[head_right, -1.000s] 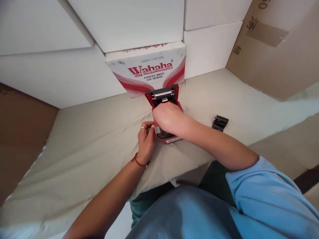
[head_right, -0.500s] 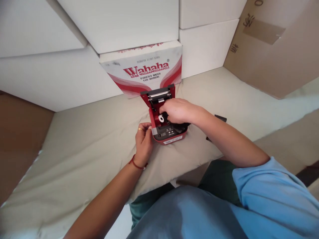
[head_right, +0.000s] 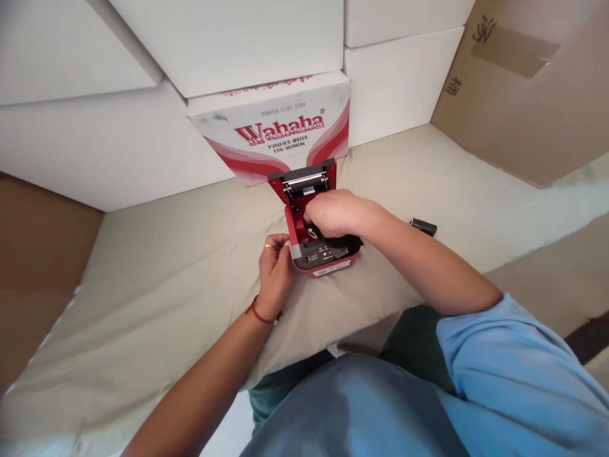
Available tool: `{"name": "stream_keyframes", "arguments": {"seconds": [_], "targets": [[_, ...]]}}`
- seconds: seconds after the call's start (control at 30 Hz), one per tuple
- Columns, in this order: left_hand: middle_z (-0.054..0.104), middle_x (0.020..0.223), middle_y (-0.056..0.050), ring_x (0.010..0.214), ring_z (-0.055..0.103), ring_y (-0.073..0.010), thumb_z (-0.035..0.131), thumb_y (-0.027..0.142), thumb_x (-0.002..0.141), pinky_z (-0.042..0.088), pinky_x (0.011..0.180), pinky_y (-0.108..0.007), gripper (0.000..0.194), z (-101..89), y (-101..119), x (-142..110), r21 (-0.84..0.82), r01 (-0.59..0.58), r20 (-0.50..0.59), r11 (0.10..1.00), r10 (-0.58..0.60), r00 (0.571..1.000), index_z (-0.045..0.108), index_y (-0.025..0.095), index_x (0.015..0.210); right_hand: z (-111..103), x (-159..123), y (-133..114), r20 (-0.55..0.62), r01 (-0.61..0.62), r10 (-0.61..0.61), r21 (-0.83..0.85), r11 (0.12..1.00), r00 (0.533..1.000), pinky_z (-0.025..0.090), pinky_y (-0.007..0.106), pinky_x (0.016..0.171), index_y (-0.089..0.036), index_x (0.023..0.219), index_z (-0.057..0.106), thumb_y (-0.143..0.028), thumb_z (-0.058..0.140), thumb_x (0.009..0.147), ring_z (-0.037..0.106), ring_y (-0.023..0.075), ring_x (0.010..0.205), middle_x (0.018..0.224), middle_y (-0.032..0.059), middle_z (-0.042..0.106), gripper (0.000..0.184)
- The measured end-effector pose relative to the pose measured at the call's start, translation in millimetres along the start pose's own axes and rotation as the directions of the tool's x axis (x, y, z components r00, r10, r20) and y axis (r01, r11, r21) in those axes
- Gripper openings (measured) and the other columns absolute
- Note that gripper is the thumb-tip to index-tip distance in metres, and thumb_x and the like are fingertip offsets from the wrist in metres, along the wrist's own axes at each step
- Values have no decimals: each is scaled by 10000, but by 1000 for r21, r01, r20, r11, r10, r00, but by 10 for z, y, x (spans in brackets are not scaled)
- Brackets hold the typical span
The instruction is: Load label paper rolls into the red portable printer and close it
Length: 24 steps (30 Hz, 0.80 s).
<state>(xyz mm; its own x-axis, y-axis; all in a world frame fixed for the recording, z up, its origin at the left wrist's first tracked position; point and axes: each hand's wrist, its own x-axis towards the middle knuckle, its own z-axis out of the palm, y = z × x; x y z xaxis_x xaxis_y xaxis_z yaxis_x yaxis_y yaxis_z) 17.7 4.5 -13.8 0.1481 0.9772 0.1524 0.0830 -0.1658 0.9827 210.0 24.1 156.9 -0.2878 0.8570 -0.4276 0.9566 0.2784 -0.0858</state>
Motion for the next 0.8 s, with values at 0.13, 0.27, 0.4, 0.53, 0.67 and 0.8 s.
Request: {"name": "stream_keyframes", "arguments": {"seconds": [0.13, 0.27, 0.4, 0.53, 0.67, 0.8], "targets": [[776, 1027, -49, 946, 717, -220, 649, 478, 1108, 562, 876, -365, 243, -1, 11, 5, 1, 14, 7, 1000, -14, 1000, 673, 240, 1064, -38, 18, -88, 20, -75, 76, -59, 995, 997, 391, 342, 710, -213, 1264, 865, -93, 683, 999, 787, 293, 1131, 1312, 122, 864, 343], [773, 1039, -53, 961, 722, -225, 644, 451, 1111, 555, 888, -370, 220, 2, 18, 8, 14, 23, 13, 1000, -23, 1000, 669, 237, 1066, 0, 17, -161, -37, -110, 107, -69, 992, 994, 411, 356, 734, -181, 1231, 863, -100, 607, 1060, 793, 305, 1191, 1340, 141, 863, 318], [777, 1045, -59, 958, 713, -222, 632, 429, 1114, 546, 872, -362, 206, 5, 14, 8, 4, 23, 12, 1000, -23, 1000, 671, 233, 1067, 18, 13, -191, -65, -127, 123, -70, 989, 990, 439, 364, 736, -168, 1205, 864, -98, 584, 1075, 804, 310, 1186, 1321, 140, 873, 317], [771, 1030, -54, 931, 695, -214, 631, 435, 1112, 535, 843, -351, 209, 7, 6, 6, -1, 23, 15, 1000, -23, 1000, 672, 236, 1064, 20, 35, -230, -98, -155, 147, -79, 985, 984, 496, 368, 778, -155, 1173, 870, -85, 525, 1096, 811, 314, 1187, 1285, 157, 882, 360], [751, 996, -48, 879, 674, -208, 629, 463, 1111, 531, 810, -348, 234, 14, 0, 9, 2, 24, 11, 1000, -24, 1000, 666, 239, 1058, 26, 63, -266, -129, -171, 158, -96, 981, 979, 540, 405, 825, -132, 1178, 870, -64, 504, 1088, 813, 361, 1218, 1281, 182, 882, 383], [747, 977, -48, 867, 689, -216, 636, 518, 1113, 552, 804, -357, 281, 24, 0, 16, 4, 21, 20, 1000, -21, 1000, 661, 243, 1057, 13, 85, -287, -139, -170, 153, -122, 978, 978, 564, 416, 845, -110, 1207, 869, -42, 515, 1067, 811, 381, 1243, 1315, 202, 870, 386]]}}
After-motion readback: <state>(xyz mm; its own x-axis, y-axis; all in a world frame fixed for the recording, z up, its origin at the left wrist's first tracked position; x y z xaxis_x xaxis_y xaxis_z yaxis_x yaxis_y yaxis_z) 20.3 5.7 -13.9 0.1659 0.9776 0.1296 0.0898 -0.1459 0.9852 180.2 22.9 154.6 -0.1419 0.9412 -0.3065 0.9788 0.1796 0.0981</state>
